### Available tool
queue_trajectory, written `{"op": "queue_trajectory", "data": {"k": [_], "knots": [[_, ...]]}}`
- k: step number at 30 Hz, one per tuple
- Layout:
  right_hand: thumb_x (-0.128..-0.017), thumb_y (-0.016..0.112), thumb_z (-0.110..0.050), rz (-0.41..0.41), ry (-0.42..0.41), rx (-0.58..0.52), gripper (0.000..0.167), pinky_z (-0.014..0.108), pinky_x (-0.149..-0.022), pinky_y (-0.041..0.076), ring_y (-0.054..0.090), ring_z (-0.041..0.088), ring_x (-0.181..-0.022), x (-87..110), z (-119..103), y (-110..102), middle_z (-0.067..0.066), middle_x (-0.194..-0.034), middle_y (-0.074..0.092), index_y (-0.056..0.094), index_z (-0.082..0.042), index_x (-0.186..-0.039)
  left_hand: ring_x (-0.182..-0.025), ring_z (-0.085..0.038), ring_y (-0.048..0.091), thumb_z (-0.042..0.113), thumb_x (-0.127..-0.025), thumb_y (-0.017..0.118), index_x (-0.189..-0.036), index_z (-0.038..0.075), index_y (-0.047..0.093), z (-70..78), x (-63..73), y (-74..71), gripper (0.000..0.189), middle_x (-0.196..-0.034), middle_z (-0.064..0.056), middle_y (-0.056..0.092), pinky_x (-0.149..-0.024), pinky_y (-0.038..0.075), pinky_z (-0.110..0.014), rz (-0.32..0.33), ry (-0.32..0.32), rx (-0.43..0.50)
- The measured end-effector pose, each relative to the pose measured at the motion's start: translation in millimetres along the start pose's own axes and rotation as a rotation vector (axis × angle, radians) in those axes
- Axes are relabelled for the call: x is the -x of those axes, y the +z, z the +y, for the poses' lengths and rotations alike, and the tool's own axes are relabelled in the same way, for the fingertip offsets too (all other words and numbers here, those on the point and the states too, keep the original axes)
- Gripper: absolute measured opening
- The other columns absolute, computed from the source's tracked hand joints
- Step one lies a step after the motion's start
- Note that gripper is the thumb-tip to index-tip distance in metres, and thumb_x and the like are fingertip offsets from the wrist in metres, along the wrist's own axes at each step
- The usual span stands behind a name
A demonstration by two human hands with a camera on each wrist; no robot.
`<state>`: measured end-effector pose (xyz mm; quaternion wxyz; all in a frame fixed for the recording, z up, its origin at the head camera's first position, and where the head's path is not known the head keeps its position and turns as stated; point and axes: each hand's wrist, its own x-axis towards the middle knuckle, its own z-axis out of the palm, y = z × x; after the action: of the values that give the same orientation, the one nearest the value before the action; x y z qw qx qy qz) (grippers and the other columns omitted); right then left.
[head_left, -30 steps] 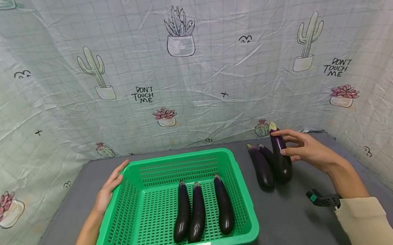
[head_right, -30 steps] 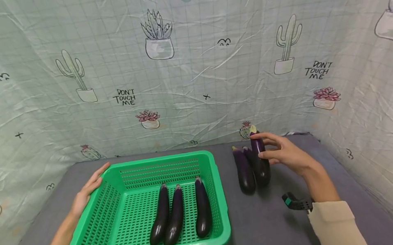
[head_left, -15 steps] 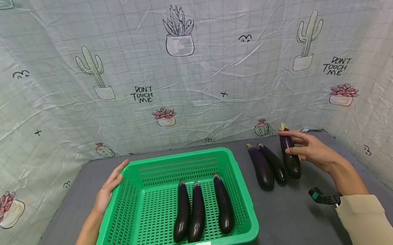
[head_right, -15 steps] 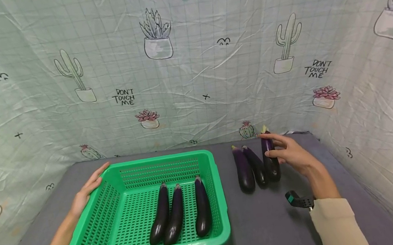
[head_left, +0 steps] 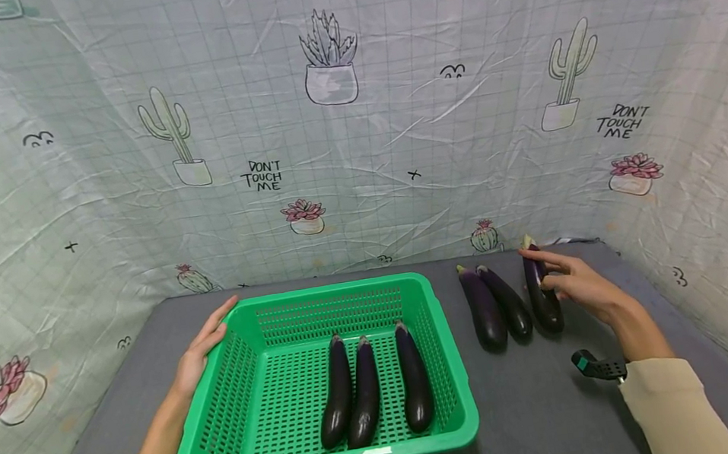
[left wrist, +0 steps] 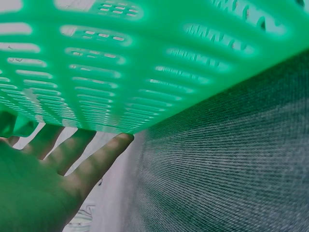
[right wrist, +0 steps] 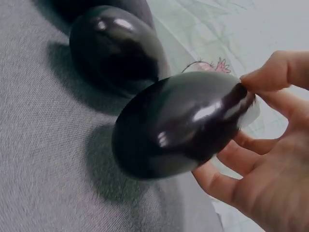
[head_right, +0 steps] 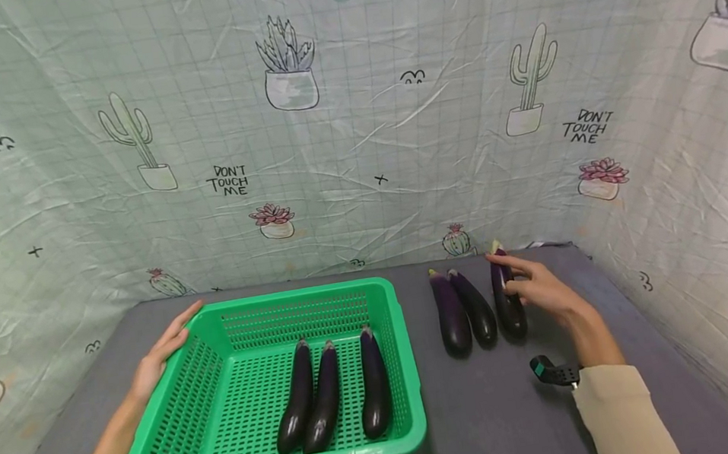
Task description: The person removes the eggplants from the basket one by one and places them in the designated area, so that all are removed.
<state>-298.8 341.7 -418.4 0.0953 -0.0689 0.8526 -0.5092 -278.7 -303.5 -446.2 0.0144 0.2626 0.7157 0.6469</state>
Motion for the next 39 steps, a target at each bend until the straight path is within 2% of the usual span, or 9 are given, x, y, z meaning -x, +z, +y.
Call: {"op": "queue_trajectory", "data": {"k": [6, 12, 15, 18, 24, 29, 34, 36, 39], "knots": [[-0.099, 0.065, -0.012, 0.023, -0.082, 0.061, 0.068, 0.038, -0.076, 0.047, 0.044, 0.047, -0.135, -2.8, 6, 3, 0.029, -0.167, 0.022, 0.036, -0.007, -0.161, -0.141, 0.017, 0.030, 0.018, -0.115, 0.022, -0.166, 0.000, 0.009, -1.7, 0.3, -1.6, 0.055, -0.169, 0.007, 0.019, -0.107, 0.033, -0.008, 0.011, 0.004, -0.040], [-0.099, 0.066, -0.012, 0.086, -0.149, 0.205, 0.061, 0.070, -0.098, 0.047, 0.030, 0.064, -0.142, -7.6, 14, 7, 0.033, -0.164, 0.027, 0.045, -0.005, -0.156, -0.139, 0.019, 0.026, 0.017, -0.115, 0.023, -0.165, 0.000, 0.012, -2.0, 1.2, -1.1, 0.054, -0.171, 0.001, 0.017, -0.104, 0.030, -0.008, 0.022, 0.015, -0.081], [-0.100, 0.059, -0.009, 0.084, -0.118, 0.181, 0.060, 0.051, -0.082, 0.055, 0.031, 0.059, -0.143, -7.2, 14, 8, 0.030, -0.166, 0.025, 0.043, -0.008, -0.158, -0.140, 0.018, 0.030, 0.017, -0.115, 0.021, -0.166, 0.000, 0.008, -1.7, 1.6, -0.8, 0.055, -0.172, 0.000, 0.014, -0.106, 0.034, -0.009, 0.005, 0.008, -0.030], [-0.099, 0.056, -0.006, 0.067, -0.101, 0.148, 0.061, 0.034, -0.063, 0.047, 0.030, 0.055, -0.144, -6.5, 14, 7, 0.029, -0.167, 0.023, 0.042, -0.008, -0.159, -0.140, 0.015, 0.035, 0.017, -0.115, 0.020, -0.166, 0.000, 0.006, -1.8, 1.9, -0.9, 0.055, -0.169, 0.005, 0.017, -0.107, 0.038, -0.011, -0.008, 0.003, 0.008], [-0.102, 0.066, -0.015, 0.061, -0.133, 0.164, 0.058, 0.035, -0.066, 0.053, 0.049, 0.053, -0.126, -9.1, 19, 12, 0.036, -0.156, 0.036, 0.045, -0.002, -0.155, -0.139, 0.019, 0.028, 0.017, -0.115, 0.022, -0.165, 0.000, 0.012, -2.1, 2.4, 0.1, 0.054, -0.168, 0.006, 0.019, -0.104, 0.031, -0.009, 0.016, 0.021, -0.067], [-0.104, 0.062, -0.017, 0.103, -0.147, 0.286, 0.052, 0.055, -0.087, 0.054, 0.048, 0.058, -0.130, -12.4, 21, 16, 0.035, -0.154, 0.042, 0.049, -0.003, -0.152, -0.139, 0.019, 0.026, 0.016, -0.115, 0.023, -0.165, -0.001, 0.013, -2.6, 1.8, -0.3, 0.054, -0.167, 0.011, 0.022, -0.103, 0.029, -0.009, 0.022, 0.026, -0.098], [-0.103, 0.048, -0.007, 0.062, -0.111, 0.225, 0.054, 0.042, -0.069, 0.050, 0.055, 0.039, -0.088, -12.4, 20, 15, 0.039, -0.158, 0.032, 0.042, 0.000, -0.156, -0.141, 0.018, 0.029, 0.016, -0.115, 0.021, -0.165, -0.001, 0.010, -2.7, 0.7, -0.4, 0.054, -0.167, 0.010, 0.020, -0.105, 0.032, -0.008, 0.007, 0.032, -0.061], [-0.104, 0.048, -0.006, 0.046, -0.103, 0.202, 0.054, 0.036, -0.064, 0.048, 0.052, 0.036, -0.087, -12.3, 20, 15, 0.040, -0.157, 0.031, 0.041, 0.000, -0.157, -0.141, 0.015, 0.033, 0.016, -0.115, 0.020, -0.166, 0.000, 0.008, -2.3, 0.8, -0.3, 0.054, -0.166, 0.013, 0.021, -0.106, 0.036, -0.010, -0.005, 0.022, -0.020], [-0.105, 0.056, -0.011, 0.058, -0.116, 0.232, 0.053, 0.037, -0.069, 0.052, 0.054, 0.048, -0.116, -13.3, 21, 16, 0.040, -0.154, 0.035, 0.043, -0.001, -0.156, -0.141, 0.013, 0.037, 0.017, -0.115, 0.019, -0.166, 0.000, 0.005, -2.1, 0.8, -0.3, 0.055, -0.161, 0.020, 0.022, -0.107, 0.039, -0.011, -0.017, 0.013, 0.016]]}}
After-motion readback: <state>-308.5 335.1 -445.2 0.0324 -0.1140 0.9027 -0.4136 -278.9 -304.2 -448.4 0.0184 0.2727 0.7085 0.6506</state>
